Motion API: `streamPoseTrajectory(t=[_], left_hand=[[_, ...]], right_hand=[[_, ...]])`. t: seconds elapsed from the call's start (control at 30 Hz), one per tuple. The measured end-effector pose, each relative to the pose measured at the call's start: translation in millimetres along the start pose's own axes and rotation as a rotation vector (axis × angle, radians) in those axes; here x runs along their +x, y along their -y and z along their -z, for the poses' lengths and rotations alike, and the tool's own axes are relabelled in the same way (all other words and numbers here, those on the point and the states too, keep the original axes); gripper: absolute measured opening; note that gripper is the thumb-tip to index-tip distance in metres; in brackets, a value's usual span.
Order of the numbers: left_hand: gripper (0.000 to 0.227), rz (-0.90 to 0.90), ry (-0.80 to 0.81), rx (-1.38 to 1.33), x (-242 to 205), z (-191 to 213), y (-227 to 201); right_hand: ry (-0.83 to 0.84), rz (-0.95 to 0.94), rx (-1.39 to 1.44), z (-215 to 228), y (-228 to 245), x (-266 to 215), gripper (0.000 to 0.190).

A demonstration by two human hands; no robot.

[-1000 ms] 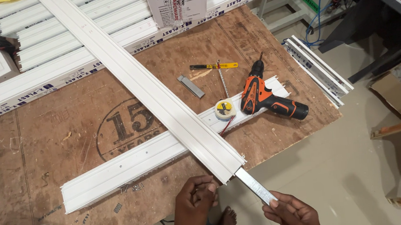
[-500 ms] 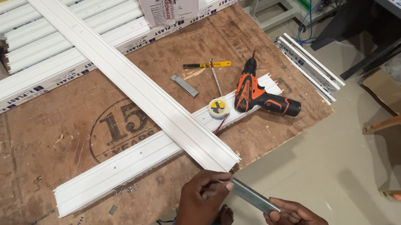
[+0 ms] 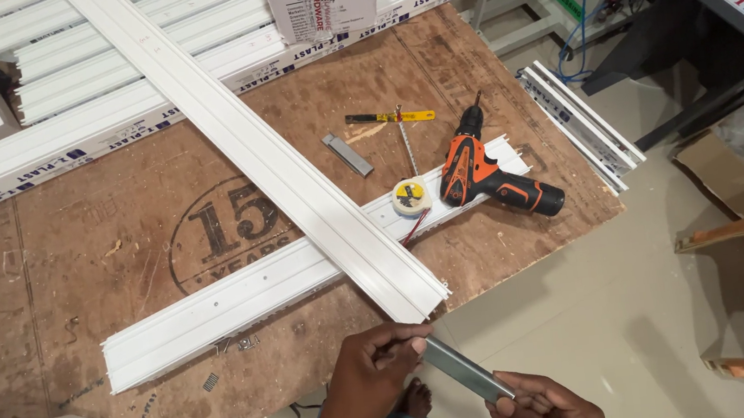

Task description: Measure, mark, and screw together plastic window frame components using a power drill and measuring tape.

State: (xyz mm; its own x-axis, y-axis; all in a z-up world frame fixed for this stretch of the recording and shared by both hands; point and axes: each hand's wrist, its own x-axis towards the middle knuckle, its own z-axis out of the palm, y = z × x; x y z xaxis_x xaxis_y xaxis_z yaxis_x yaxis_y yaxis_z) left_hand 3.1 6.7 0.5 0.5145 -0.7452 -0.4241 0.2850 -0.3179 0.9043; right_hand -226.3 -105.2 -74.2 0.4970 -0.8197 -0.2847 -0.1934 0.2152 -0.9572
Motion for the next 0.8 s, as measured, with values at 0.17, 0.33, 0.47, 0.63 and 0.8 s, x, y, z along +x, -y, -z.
streamPoseTrajectory(t=[0.17, 0.33, 0.47, 0.63, 0.8], left_hand=[[0.029, 0.135, 0.008, -0.026, -3, 4, -11], [0.028, 0.337, 0.016, -0.166, -1, 11, -12], [0.027, 0.346, 0.089, -0.250, -1, 15, -7], [0.028, 0.334, 0.186, -0.457, -5, 17, 0], [0.047, 0.238, 0.272, -0.438, -6, 19, -10]], right_hand=[[0.043, -0.003, -0.019, 5, -6, 2, 0.026], [0.098, 0.011, 0.009, 8, -12, 3, 0.026], [0.090, -0.005, -0.010, 8, -12, 1, 0.026], [0.100, -0.068, 0.041, 12, -15, 4, 0.026], [0.151, -0.285, 0.081, 18, -20, 11, 0.031]])
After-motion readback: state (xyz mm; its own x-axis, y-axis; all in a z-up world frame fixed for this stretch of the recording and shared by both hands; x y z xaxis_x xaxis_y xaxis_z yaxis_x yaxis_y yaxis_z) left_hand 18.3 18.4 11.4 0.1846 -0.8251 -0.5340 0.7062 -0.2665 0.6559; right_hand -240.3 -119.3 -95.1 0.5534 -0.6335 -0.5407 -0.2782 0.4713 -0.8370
